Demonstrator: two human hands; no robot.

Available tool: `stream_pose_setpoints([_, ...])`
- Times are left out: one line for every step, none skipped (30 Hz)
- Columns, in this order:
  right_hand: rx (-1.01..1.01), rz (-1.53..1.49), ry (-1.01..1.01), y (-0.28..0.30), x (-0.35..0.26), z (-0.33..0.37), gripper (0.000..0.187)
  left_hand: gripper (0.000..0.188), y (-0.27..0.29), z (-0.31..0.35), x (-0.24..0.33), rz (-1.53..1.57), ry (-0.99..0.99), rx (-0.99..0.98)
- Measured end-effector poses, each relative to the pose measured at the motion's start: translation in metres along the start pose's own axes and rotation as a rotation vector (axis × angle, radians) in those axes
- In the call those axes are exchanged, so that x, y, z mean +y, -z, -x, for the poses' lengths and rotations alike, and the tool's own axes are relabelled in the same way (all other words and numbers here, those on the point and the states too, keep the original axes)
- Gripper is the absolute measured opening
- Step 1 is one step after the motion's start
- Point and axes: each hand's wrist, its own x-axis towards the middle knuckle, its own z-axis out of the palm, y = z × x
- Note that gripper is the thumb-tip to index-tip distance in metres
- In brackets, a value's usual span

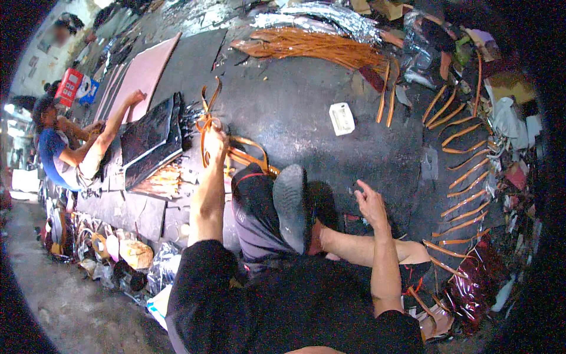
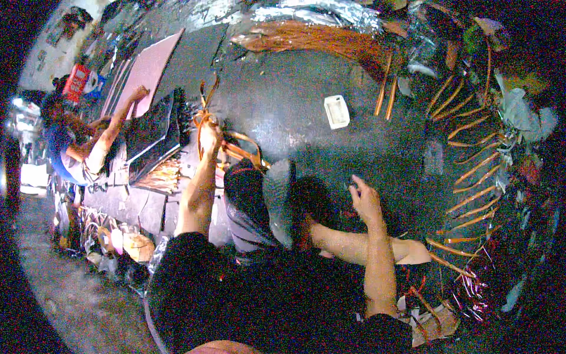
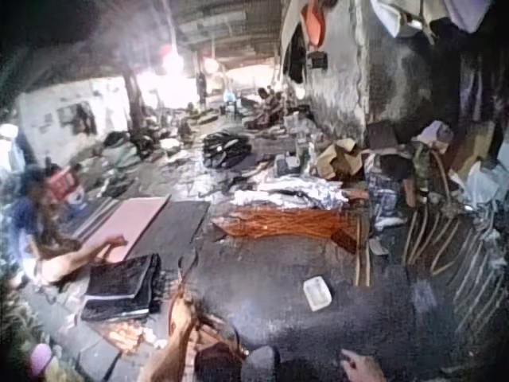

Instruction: The person sits on the floor and repeatedly picks up thin bamboo sticks, rubs them against a white rectangular block, and places them aside. The person handles the sticks one by one in a repetitive cycle.

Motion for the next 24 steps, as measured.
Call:
stream_pose_setpoints([0.048, -0.006, 0.021, 0.003, 0.010, 0.003, 0.040, 0.035, 0.013, 0.003, 0.042, 0.271, 0.183, -0.038])
stream_pose_setpoints([0.011, -0.041, 0.020, 0.003, 0.003, 0.001, 0.040, 0.030, 0.029, -0.003, 0.030, 0.340, 0.148, 0.038])
stream_pose_setpoints([-0.010, -0.100, 0.036, 0.003, -0.009, -0.005, 0.039, 0.026, 0.043, -0.009, 0.015, 0.407, 0.114, 0.113])
stream_pose_setpoints([-0.013, -0.148, 0.030, 0.007, -0.018, -0.005, 0.039, 0.027, 0.062, -0.014, 0.029, 0.363, 0.108, 0.060])
stream_pose_setpoints([-0.016, -0.198, 0.024, 0.011, -0.028, -0.004, 0.039, 0.027, 0.094, -0.020, 0.050, 0.317, 0.099, 0.007])
stream_pose_setpoints([-0.070, -0.207, 0.030, 0.014, -0.044, -0.010, 0.038, 0.028, 0.122, -0.028, 0.051, 0.330, 0.101, -0.077])
stream_pose_setpoints([-0.128, -0.218, 0.023, 0.023, -0.064, -0.014, 0.037, 0.029, 0.164, -0.021, 0.092, 0.391, 0.007, -0.201])
stream_pose_setpoints([-0.115, -0.242, 0.118, 0.022, -0.084, -0.022, 0.038, 0.026, 0.189, -0.019, 0.103, 0.400, -0.098, -0.295])
stream_pose_setpoints([-0.098, -0.260, 0.208, 0.019, -0.106, -0.031, 0.039, 0.023, 0.206, -0.019, 0.113, 0.411, -0.206, -0.392])
stream_pose_setpoints([-0.083, -0.292, 0.324, 0.016, -0.135, -0.040, 0.042, 0.020, 0.232, -0.010, 0.129, 0.405, -0.319, -0.449])
stream_pose_setpoints([-0.056, -0.318, 0.434, 0.013, -0.164, -0.049, 0.045, 0.017, 0.249, -0.001, 0.153, 0.403, -0.443, -0.512])
stream_pose_setpoints([0.076, -0.241, 0.600, 0.005, -0.190, -0.061, 0.047, 0.013, 0.257, 0.006, 0.170, 0.330, -0.508, -0.600])
stream_pose_setpoints([0.208, -0.163, 0.762, -0.003, -0.212, -0.073, 0.050, 0.012, 0.256, 0.013, 0.180, 0.334, -0.533, -0.685])
stream_pose_setpoints([0.200, -0.145, 0.789, -0.008, -0.229, -0.081, 0.052, 0.013, 0.258, 0.020, 0.201, 0.366, -0.646, -0.718])
stream_pose_setpoints([0.182, -0.139, 0.826, -0.012, -0.243, -0.088, 0.054, 0.016, 0.252, 0.027, 0.205, 0.487, -0.704, -0.725])
stream_pose_setpoints([0.144, -0.131, 0.852, -0.019, -0.242, -0.101, 0.049, 0.016, 0.249, 0.030, 0.220, 0.423, -0.686, -0.744])
stream_pose_setpoints([-0.025, -0.258, 0.713, -0.018, -0.235, -0.106, 0.048, 0.017, 0.248, 0.030, 0.231, 0.358, -0.671, -0.764])
stream_pose_setpoints([-0.193, -0.384, 0.567, -0.011, -0.226, -0.109, 0.046, 0.017, 0.239, 0.025, 0.229, 0.399, -0.649, -0.800])
stream_pose_setpoints([-0.359, -0.507, 0.409, -0.003, -0.214, -0.109, 0.045, 0.017, 0.221, 0.020, 0.220, 0.443, -0.625, -0.842])
stream_pose_setpoints([-0.289, -0.554, 0.486, -0.008, -0.179, -0.117, 0.043, 0.017, 0.197, 0.018, 0.214, 0.496, -0.610, -0.901])
stream_pose_setpoints([-0.294, -0.562, 0.445, 0.004, -0.165, -0.112, 0.042, 0.016, 0.173, 0.019, 0.196, 0.587, -0.599, -0.921])
stream_pose_setpoints([-0.305, -0.500, 0.443, 0.015, -0.137, -0.111, 0.042, 0.015, 0.146, 0.019, 0.184, 0.620, -0.564, -0.958])
stream_pose_setpoints([-0.319, -0.439, 0.435, 0.027, -0.110, -0.112, 0.042, 0.014, 0.124, 0.020, 0.176, 0.649, -0.527, -1.000])
stream_pose_setpoints([-0.327, -0.452, 0.375, 0.041, -0.083, -0.110, 0.042, 0.014, 0.107, 0.023, 0.184, 0.633, -0.547, -1.014])
